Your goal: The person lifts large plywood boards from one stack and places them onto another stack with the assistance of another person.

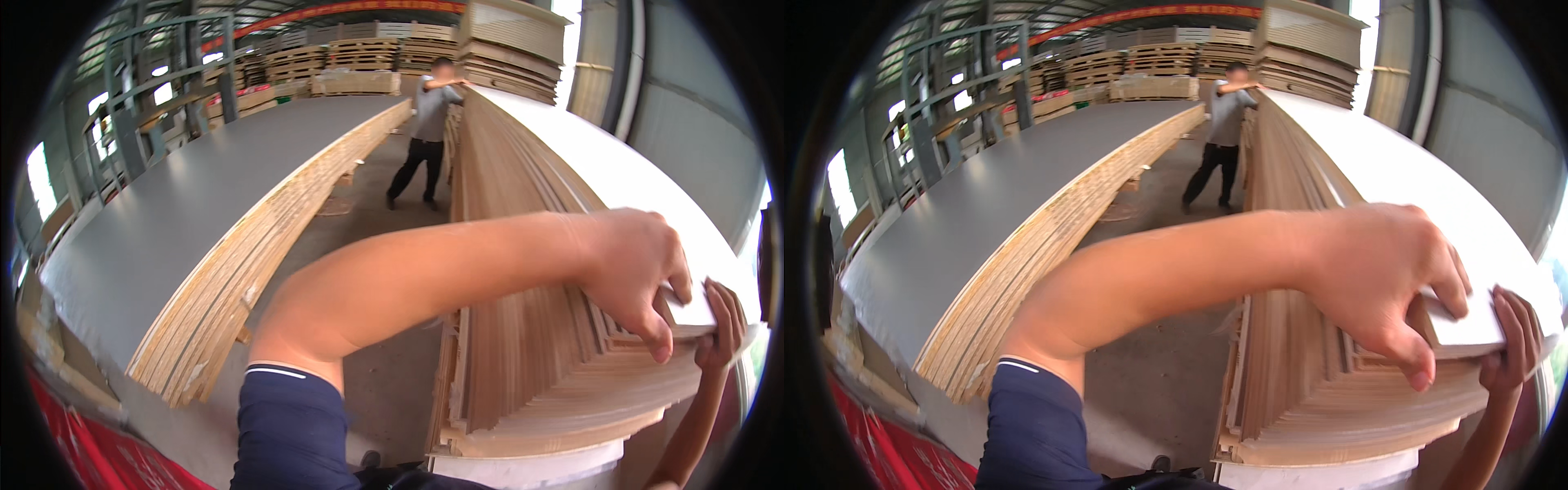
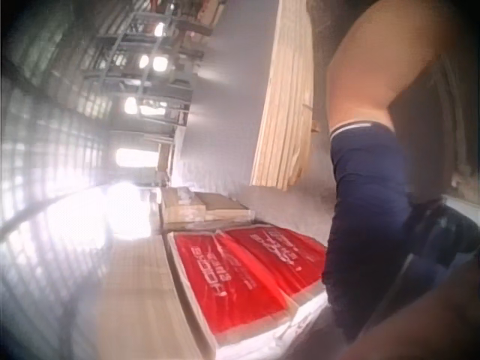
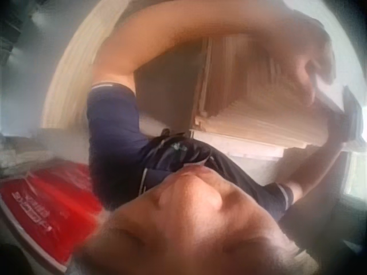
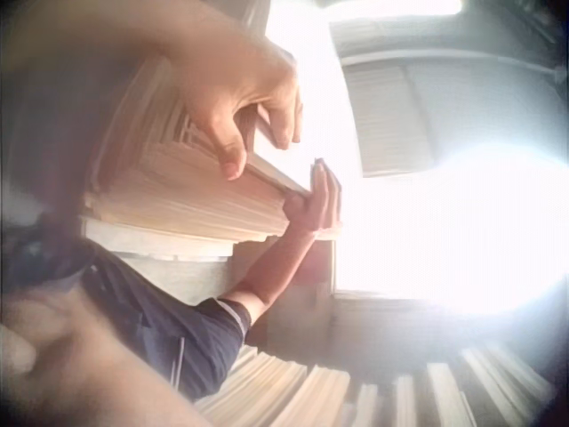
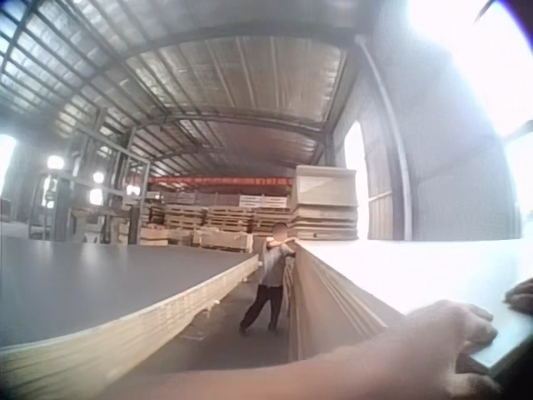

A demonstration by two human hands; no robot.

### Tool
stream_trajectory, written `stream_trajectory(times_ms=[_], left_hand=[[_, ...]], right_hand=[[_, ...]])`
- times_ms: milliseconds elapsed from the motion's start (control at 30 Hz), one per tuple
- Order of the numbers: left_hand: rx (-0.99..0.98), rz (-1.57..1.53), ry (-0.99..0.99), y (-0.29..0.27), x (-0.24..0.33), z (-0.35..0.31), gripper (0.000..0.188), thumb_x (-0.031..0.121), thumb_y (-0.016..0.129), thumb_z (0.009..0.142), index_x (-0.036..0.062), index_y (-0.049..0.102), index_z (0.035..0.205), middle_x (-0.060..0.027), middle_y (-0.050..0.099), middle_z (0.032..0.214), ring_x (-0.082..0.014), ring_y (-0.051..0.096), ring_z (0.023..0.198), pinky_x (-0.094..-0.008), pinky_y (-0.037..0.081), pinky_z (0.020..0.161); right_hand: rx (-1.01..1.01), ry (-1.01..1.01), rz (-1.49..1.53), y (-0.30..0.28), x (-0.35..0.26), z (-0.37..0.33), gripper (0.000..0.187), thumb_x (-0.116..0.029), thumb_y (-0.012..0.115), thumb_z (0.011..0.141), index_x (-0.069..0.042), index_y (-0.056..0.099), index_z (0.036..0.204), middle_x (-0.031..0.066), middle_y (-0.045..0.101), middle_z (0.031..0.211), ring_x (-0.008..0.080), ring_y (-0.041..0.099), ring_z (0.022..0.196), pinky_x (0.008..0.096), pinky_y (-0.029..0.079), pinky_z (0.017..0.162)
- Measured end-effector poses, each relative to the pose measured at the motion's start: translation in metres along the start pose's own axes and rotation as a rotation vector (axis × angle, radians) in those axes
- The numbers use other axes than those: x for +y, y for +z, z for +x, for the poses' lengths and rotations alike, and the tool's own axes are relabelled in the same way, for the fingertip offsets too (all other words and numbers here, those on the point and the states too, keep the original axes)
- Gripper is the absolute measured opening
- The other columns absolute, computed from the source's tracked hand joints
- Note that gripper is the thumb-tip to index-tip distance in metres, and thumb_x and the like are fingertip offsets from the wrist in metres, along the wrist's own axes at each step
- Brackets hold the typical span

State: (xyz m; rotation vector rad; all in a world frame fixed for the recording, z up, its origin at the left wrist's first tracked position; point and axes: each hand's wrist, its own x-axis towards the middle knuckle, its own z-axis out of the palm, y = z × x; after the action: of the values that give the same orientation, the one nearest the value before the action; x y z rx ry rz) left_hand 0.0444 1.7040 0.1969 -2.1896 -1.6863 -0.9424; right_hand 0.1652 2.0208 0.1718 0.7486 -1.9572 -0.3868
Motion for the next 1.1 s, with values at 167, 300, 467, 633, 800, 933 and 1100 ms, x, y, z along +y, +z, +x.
stream_trajectory(times_ms=[167, 300, 467, 633, 800, 933, 1100], left_hand=[[-0.278, 0.445, -0.16, -0.01, 0.043, 0.013, 0.032, 0.035, 0.074, 0.071, 0.0036, 0.072, 0.077, -0.0118, 0.069, 0.075, -0.026, 0.068, 0.077, -0.0316, 0.053, 0.073], [-0.455, 0.814, -0.087, 0.014, 0.074, 0.048, 0.023, 0.031, 0.072, 0.075, 0.0159, 0.074, 0.092, -0.0022, 0.071, 0.092, -0.0184, 0.067, 0.091, -0.0304, 0.052, 0.075], [-0.537, 0.907, -0.126, 0.018, 0.083, 0.06, 0.02, 0.019, 0.064, 0.08, 0.0176, 0.073, 0.098, -0.0002, 0.07, 0.098, -0.0178, 0.067, 0.094, -0.0311, 0.053, 0.075], [-0.623, 0.962, -0.042, -0.005, 0.106, 0.071, 0.018, 0.012, 0.057, 0.082, 0.0092, 0.071, 0.094, -0.0071, 0.07, 0.094, -0.0264, 0.067, 0.092, -0.0363, 0.055, 0.076], [-0.606, 1.189, -0.052, -0.015, 0.095, 0.052, 0.016, 0.016, 0.066, 0.08, 0.0112, 0.07, 0.094, -0.0057, 0.069, 0.093, -0.0242, 0.067, 0.089, -0.0359, 0.056, 0.073], [-0.69, 1.32, -0.124, -0.052, 0.109, -0.005, 0.01, 0.011, 0.066, 0.076, 0.0057, 0.065, 0.085, -0.0109, 0.066, 0.079, -0.0275, 0.067, 0.077, -0.0382, 0.056, 0.065], [-0.555, 1.303, -0.115, -0.116, 0.134, -0.138, 0.021, 0.008, 0.068, 0.075, 0.0009, 0.056, 0.09, -0.0112, 0.061, 0.07, -0.0279, 0.065, 0.066, -0.0381, 0.052, 0.055]], right_hand=[[0.106, -0.074, -0.047, 0.015, -0.01, 0.013, 0.061, -0.047, 0.041, 0.098, 0.01, 0.06, 0.107, 0.0253, 0.067, 0.095, 0.0395, 0.067, 0.086, 0.0454, 0.054, 0.076], [0.157, -0.064, -0.033, 0.01, -0.011, 0.019, 0.039, -0.029, 0.059, 0.089, 0.01, 0.063, 0.094, 0.0236, 0.068, 0.089, 0.0384, 0.069, 0.082, 0.0431, 0.055, 0.073], [0.239, -0.204, -0.022, 0.008, -0.009, 0.029, 0.029, -0.016, 0.06, 0.084, 0.012, 0.061, 0.091, 0.0237, 0.066, 0.085, 0.039, 0.068, 0.077, 0.0423, 0.055, 0.07], [0.26, -0.233, -0.079, 0.003, 0.001, 0.031, 0.024, -0.01, 0.057, 0.083, 0.013, 0.06, 0.093, 0.0243, 0.064, 0.084, 0.0388, 0.066, 0.076, 0.0415, 0.053, 0.071], [0.233, -0.227, -0.031, 0.009, -0.015, 0.065, 0.029, -0.023, 0.067, 0.085, 0.005, 0.064, 0.093, 0.0169, 0.066, 0.079, 0.0304, 0.066, 0.07, 0.0363, 0.053, 0.065], [0.255, -0.356, -0.004, 0.024, -0.06, 0.126, 0.028, -0.029, 0.069, 0.085, -0.003, 0.061, 0.079, 0.0074, 0.061, 0.064, 0.0201, 0.062, 0.056, 0.0316, 0.05, 0.053], [-0.034, -0.298, -0.01, 0.027, -0.164, 0.211, 0.026, -0.03, 0.065, 0.088, -0.005, 0.059, 0.085, 0.0082, 0.064, 0.075, 0.026, 0.066, 0.07, 0.039, 0.052, 0.064]])
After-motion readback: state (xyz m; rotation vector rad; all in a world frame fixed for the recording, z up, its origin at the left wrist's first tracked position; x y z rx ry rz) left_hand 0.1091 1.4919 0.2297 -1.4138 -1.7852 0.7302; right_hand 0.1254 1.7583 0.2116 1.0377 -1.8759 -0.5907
